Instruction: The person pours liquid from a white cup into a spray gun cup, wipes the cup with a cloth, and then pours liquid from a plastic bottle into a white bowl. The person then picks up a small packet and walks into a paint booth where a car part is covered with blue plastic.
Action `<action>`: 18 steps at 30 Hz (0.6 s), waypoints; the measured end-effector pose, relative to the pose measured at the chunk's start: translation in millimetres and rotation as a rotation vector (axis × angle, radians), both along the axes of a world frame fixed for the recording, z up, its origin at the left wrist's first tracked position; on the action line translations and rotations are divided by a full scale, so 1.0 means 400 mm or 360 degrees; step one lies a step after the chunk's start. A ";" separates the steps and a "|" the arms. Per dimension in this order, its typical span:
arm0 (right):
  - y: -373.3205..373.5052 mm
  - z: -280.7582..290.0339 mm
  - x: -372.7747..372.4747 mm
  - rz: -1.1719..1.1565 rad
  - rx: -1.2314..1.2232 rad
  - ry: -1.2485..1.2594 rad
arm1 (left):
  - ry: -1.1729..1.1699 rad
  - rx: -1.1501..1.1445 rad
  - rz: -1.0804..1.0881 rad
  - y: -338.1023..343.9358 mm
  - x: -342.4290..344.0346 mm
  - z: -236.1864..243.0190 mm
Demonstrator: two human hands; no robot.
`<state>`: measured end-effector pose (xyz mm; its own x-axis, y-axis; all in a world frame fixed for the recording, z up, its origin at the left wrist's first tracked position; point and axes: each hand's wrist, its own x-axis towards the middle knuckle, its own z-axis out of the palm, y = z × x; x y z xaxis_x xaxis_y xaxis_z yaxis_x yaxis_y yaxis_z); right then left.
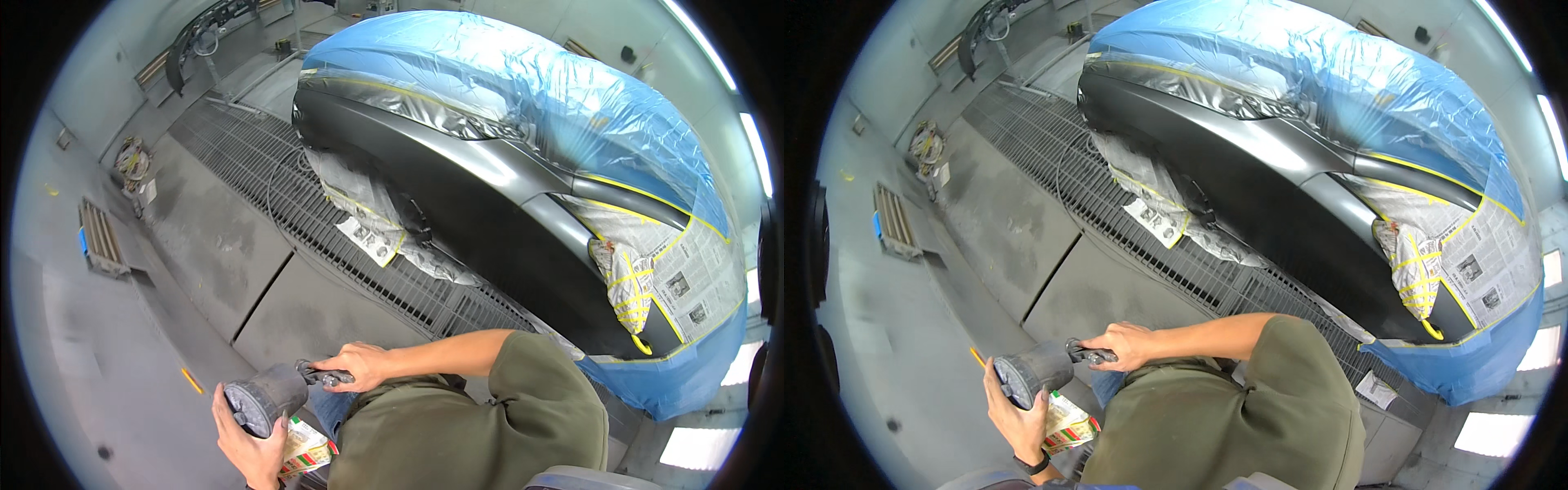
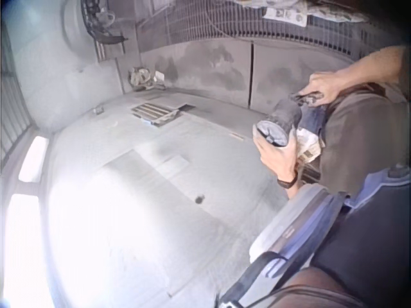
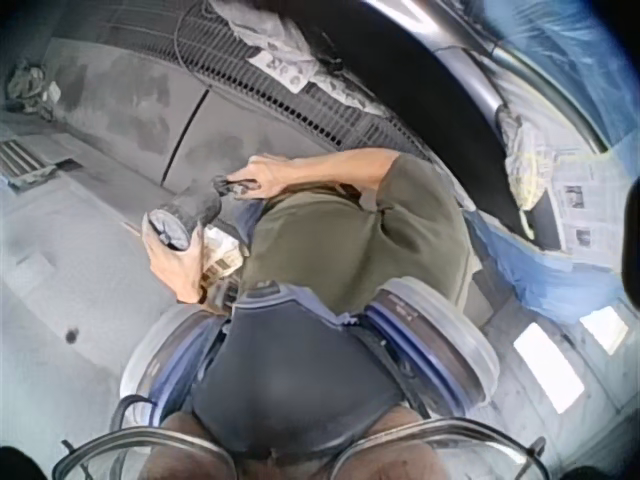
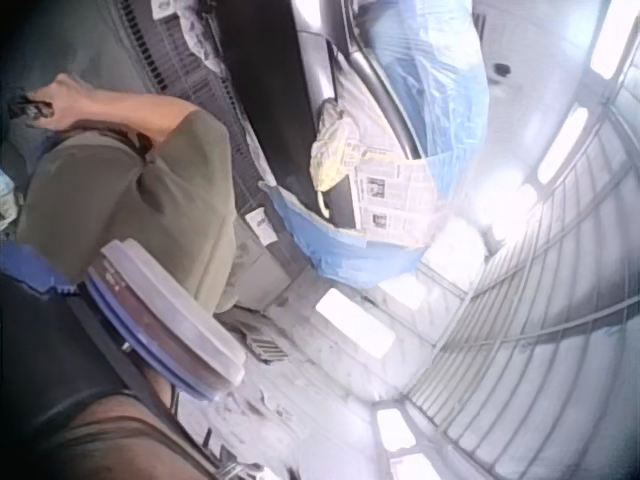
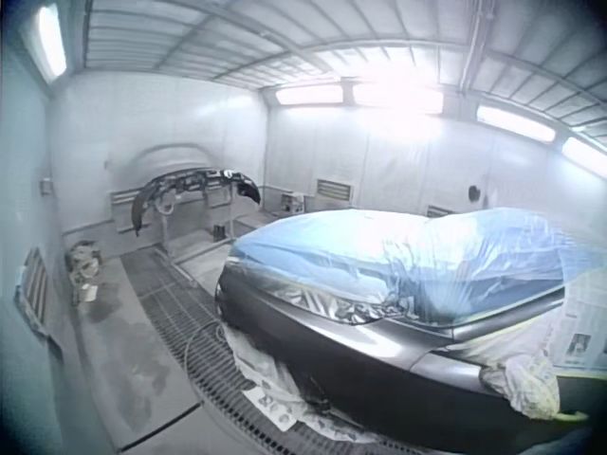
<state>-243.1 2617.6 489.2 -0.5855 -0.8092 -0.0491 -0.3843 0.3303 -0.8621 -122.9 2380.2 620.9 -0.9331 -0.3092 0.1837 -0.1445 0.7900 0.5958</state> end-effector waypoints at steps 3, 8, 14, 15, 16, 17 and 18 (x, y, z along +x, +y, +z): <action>-0.167 -0.024 -0.185 -0.0064 0.0112 -0.0050 | 0.0100 -0.0026 -0.0074 -0.188 -0.208 -0.063; -0.445 -0.015 -0.448 -0.0264 0.0204 -0.0067 | 0.0165 0.0142 -0.0357 -0.517 -0.579 -0.098; -0.719 0.044 -0.740 -0.0533 0.0212 -0.0168 | 0.0195 0.0114 -0.0673 -0.806 -1.003 -0.018; -0.761 0.041 -0.790 -0.0605 0.0094 -0.0150 | 0.0189 0.0108 -0.0710 -0.849 -1.068 -0.014; -0.802 0.032 -0.854 -0.0606 0.0076 -0.0120 | 0.0191 0.0105 -0.0739 -0.893 -1.134 -0.017; -0.849 0.018 -0.921 -0.0589 0.0045 -0.0091 | 0.0140 0.0096 -0.0731 -0.941 -1.200 -0.026; -0.896 0.002 -0.988 -0.0556 0.0048 -0.0070 | 0.0142 0.0060 -0.0755 -0.989 -1.271 -0.040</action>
